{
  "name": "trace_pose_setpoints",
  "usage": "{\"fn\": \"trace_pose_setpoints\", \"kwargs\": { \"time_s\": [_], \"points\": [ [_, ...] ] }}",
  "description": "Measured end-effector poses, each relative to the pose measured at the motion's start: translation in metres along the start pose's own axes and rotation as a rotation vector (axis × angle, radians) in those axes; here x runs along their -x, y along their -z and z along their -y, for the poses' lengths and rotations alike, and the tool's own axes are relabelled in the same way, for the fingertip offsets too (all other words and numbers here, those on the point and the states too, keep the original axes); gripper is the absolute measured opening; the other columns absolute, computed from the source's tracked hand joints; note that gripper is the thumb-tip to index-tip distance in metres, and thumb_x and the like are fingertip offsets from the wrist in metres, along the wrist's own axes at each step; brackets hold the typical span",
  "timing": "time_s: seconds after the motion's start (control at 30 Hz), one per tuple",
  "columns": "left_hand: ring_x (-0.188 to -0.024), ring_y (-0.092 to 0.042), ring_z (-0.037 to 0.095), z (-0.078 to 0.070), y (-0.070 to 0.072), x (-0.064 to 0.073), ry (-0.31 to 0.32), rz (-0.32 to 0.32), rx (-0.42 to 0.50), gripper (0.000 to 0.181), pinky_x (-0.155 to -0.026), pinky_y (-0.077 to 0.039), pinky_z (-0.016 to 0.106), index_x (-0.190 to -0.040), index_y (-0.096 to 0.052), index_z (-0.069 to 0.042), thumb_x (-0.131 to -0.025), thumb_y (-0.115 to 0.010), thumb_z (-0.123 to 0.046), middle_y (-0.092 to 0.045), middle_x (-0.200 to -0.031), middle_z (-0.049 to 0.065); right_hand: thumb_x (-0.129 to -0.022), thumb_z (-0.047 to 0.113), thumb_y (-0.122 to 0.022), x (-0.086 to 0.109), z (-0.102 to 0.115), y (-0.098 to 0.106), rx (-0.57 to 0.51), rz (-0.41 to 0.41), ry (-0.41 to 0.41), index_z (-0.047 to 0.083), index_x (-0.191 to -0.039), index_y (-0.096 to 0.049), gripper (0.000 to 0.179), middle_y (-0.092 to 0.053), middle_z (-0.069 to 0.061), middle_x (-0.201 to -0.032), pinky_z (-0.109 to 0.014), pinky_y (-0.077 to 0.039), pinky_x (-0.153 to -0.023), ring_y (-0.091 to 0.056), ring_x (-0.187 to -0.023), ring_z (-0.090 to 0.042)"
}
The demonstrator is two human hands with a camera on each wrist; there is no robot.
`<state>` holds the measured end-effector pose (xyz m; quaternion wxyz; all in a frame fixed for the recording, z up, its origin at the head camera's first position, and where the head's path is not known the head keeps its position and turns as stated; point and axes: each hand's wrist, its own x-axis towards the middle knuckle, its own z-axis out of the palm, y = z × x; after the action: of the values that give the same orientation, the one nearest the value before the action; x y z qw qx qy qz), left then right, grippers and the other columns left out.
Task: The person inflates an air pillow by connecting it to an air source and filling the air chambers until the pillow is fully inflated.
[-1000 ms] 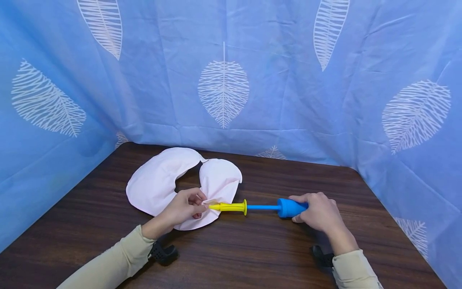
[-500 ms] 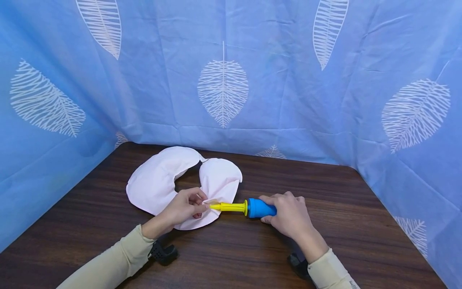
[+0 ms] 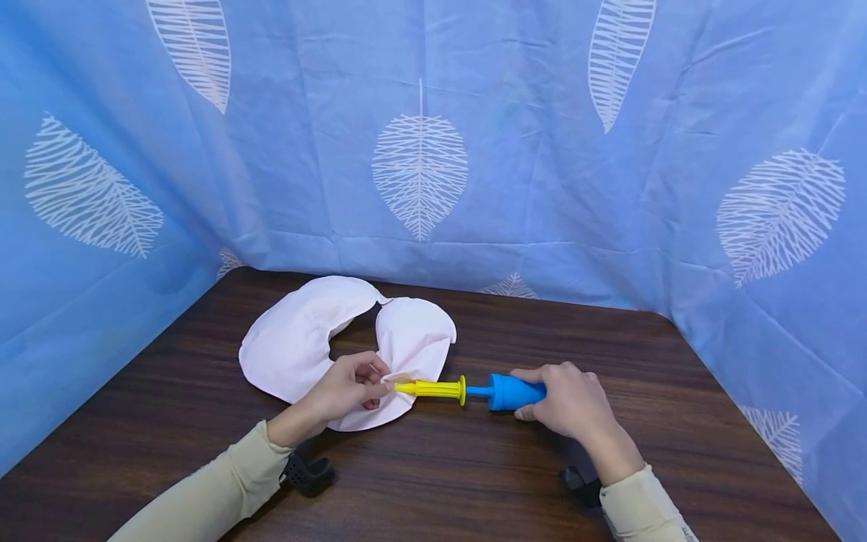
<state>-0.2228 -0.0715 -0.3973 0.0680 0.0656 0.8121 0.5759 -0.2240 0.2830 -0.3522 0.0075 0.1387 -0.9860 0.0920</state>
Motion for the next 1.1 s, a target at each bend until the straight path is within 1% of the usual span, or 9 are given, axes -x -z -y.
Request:
{"fn": "trace_pose_setpoints", "kwargs": {
  "time_s": [0.07, 0.13, 0.27, 0.4, 0.57, 0.67, 0.8, 1.0, 1.1],
  "points": [
    [-0.067, -0.064, 0.016, -0.001, 0.000, 0.000, -0.004, 0.003, -0.002, 0.014, -0.067, -0.058, 0.025, -0.108, -0.071, -0.006, -0.096, -0.076, -0.003, -0.066, -0.087, 0.009, -0.081, 0.041, -0.094, 0.001, -0.011, 0.005, -0.028, 0.027, -0.037, 0.024, -0.140, -0.073, 0.065, -0.069, -0.031, -0.137, -0.053, -0.052, -0.075, -0.066, -0.110, -0.045],
    [-0.067, -0.064, 0.015, -0.002, -0.001, 0.001, -0.009, 0.006, -0.003, 0.014, -0.067, -0.057, 0.025, -0.108, -0.070, -0.006, -0.096, -0.075, -0.003, -0.066, -0.087, 0.009, -0.081, 0.038, -0.094, 0.002, -0.023, 0.010, -0.050, 0.050, -0.074, 0.021, -0.141, -0.073, 0.066, -0.065, -0.035, -0.139, -0.055, -0.053, -0.076, -0.064, -0.112, -0.049],
    [-0.067, -0.063, 0.014, -0.002, -0.002, 0.001, -0.021, 0.006, 0.020, 0.014, -0.065, -0.056, 0.024, -0.107, -0.070, -0.004, -0.094, -0.075, 0.000, -0.064, -0.084, 0.008, -0.080, 0.035, -0.094, 0.003, -0.045, 0.017, -0.086, 0.098, -0.138, 0.016, -0.143, -0.071, 0.070, -0.057, -0.042, -0.143, -0.055, -0.053, -0.075, -0.061, -0.114, -0.056],
    [-0.066, -0.062, 0.014, -0.001, -0.002, 0.001, -0.028, 0.009, 0.045, 0.014, -0.064, -0.054, 0.024, -0.106, -0.070, -0.002, -0.094, -0.074, 0.002, -0.062, -0.082, 0.007, -0.079, 0.034, -0.095, 0.005, -0.060, 0.021, -0.097, 0.120, -0.173, 0.010, -0.143, -0.069, 0.073, -0.054, -0.046, -0.143, -0.055, -0.052, -0.074, -0.060, -0.111, -0.058],
    [-0.066, -0.062, 0.015, -0.001, -0.002, 0.002, -0.027, 0.010, 0.061, 0.014, -0.063, -0.054, 0.024, -0.106, -0.070, -0.001, -0.093, -0.074, 0.002, -0.062, -0.081, 0.007, -0.078, 0.031, -0.094, 0.007, -0.067, 0.023, -0.102, 0.120, -0.179, 0.008, -0.143, -0.069, 0.073, -0.055, -0.046, -0.142, -0.053, -0.053, -0.075, -0.062, -0.108, -0.054],
    [-0.066, -0.063, 0.015, -0.001, -0.001, 0.002, -0.019, -0.003, 0.044, 0.014, -0.064, -0.055, 0.024, -0.106, -0.070, -0.002, -0.093, -0.074, 0.001, -0.062, -0.081, 0.007, -0.078, 0.032, -0.094, 0.007, -0.063, 0.021, -0.098, 0.110, -0.162, 0.009, -0.142, -0.070, 0.072, -0.057, -0.044, -0.141, -0.053, -0.052, -0.074, -0.063, -0.108, -0.053],
    [-0.066, -0.063, 0.016, 0.000, -0.001, 0.002, -0.002, -0.016, 0.013, 0.014, -0.064, -0.055, 0.025, -0.106, -0.071, -0.005, -0.094, -0.075, -0.001, -0.063, -0.082, 0.007, -0.078, 0.031, -0.095, 0.006, -0.047, 0.016, -0.071, 0.067, -0.121, 0.014, -0.140, -0.073, 0.068, -0.061, -0.040, -0.139, -0.053, -0.052, -0.073, -0.063, -0.110, -0.053],
    [-0.066, -0.063, 0.016, -0.001, -0.001, 0.001, 0.002, -0.017, 0.007, 0.013, -0.065, -0.055, 0.025, -0.106, -0.071, -0.005, -0.094, -0.075, -0.001, -0.064, -0.083, 0.007, -0.079, 0.036, -0.096, 0.002, -0.010, 0.002, 0.015, -0.028, 0.006, 0.021, -0.137, -0.075, 0.064, -0.073, -0.027, -0.130, -0.049, -0.053, -0.071, -0.068, -0.106, -0.044],
    [-0.066, -0.063, 0.016, -0.001, -0.001, 0.001, -0.001, -0.015, 0.006, 0.013, -0.065, -0.055, 0.025, -0.106, -0.070, -0.005, -0.095, -0.075, -0.001, -0.064, -0.083, 0.007, -0.080, 0.038, -0.095, 0.001, 0.010, -0.006, 0.048, -0.071, 0.061, 0.022, -0.138, -0.075, 0.063, -0.077, -0.019, -0.126, -0.052, -0.053, -0.076, -0.068, -0.106, -0.041]
  ]
}}
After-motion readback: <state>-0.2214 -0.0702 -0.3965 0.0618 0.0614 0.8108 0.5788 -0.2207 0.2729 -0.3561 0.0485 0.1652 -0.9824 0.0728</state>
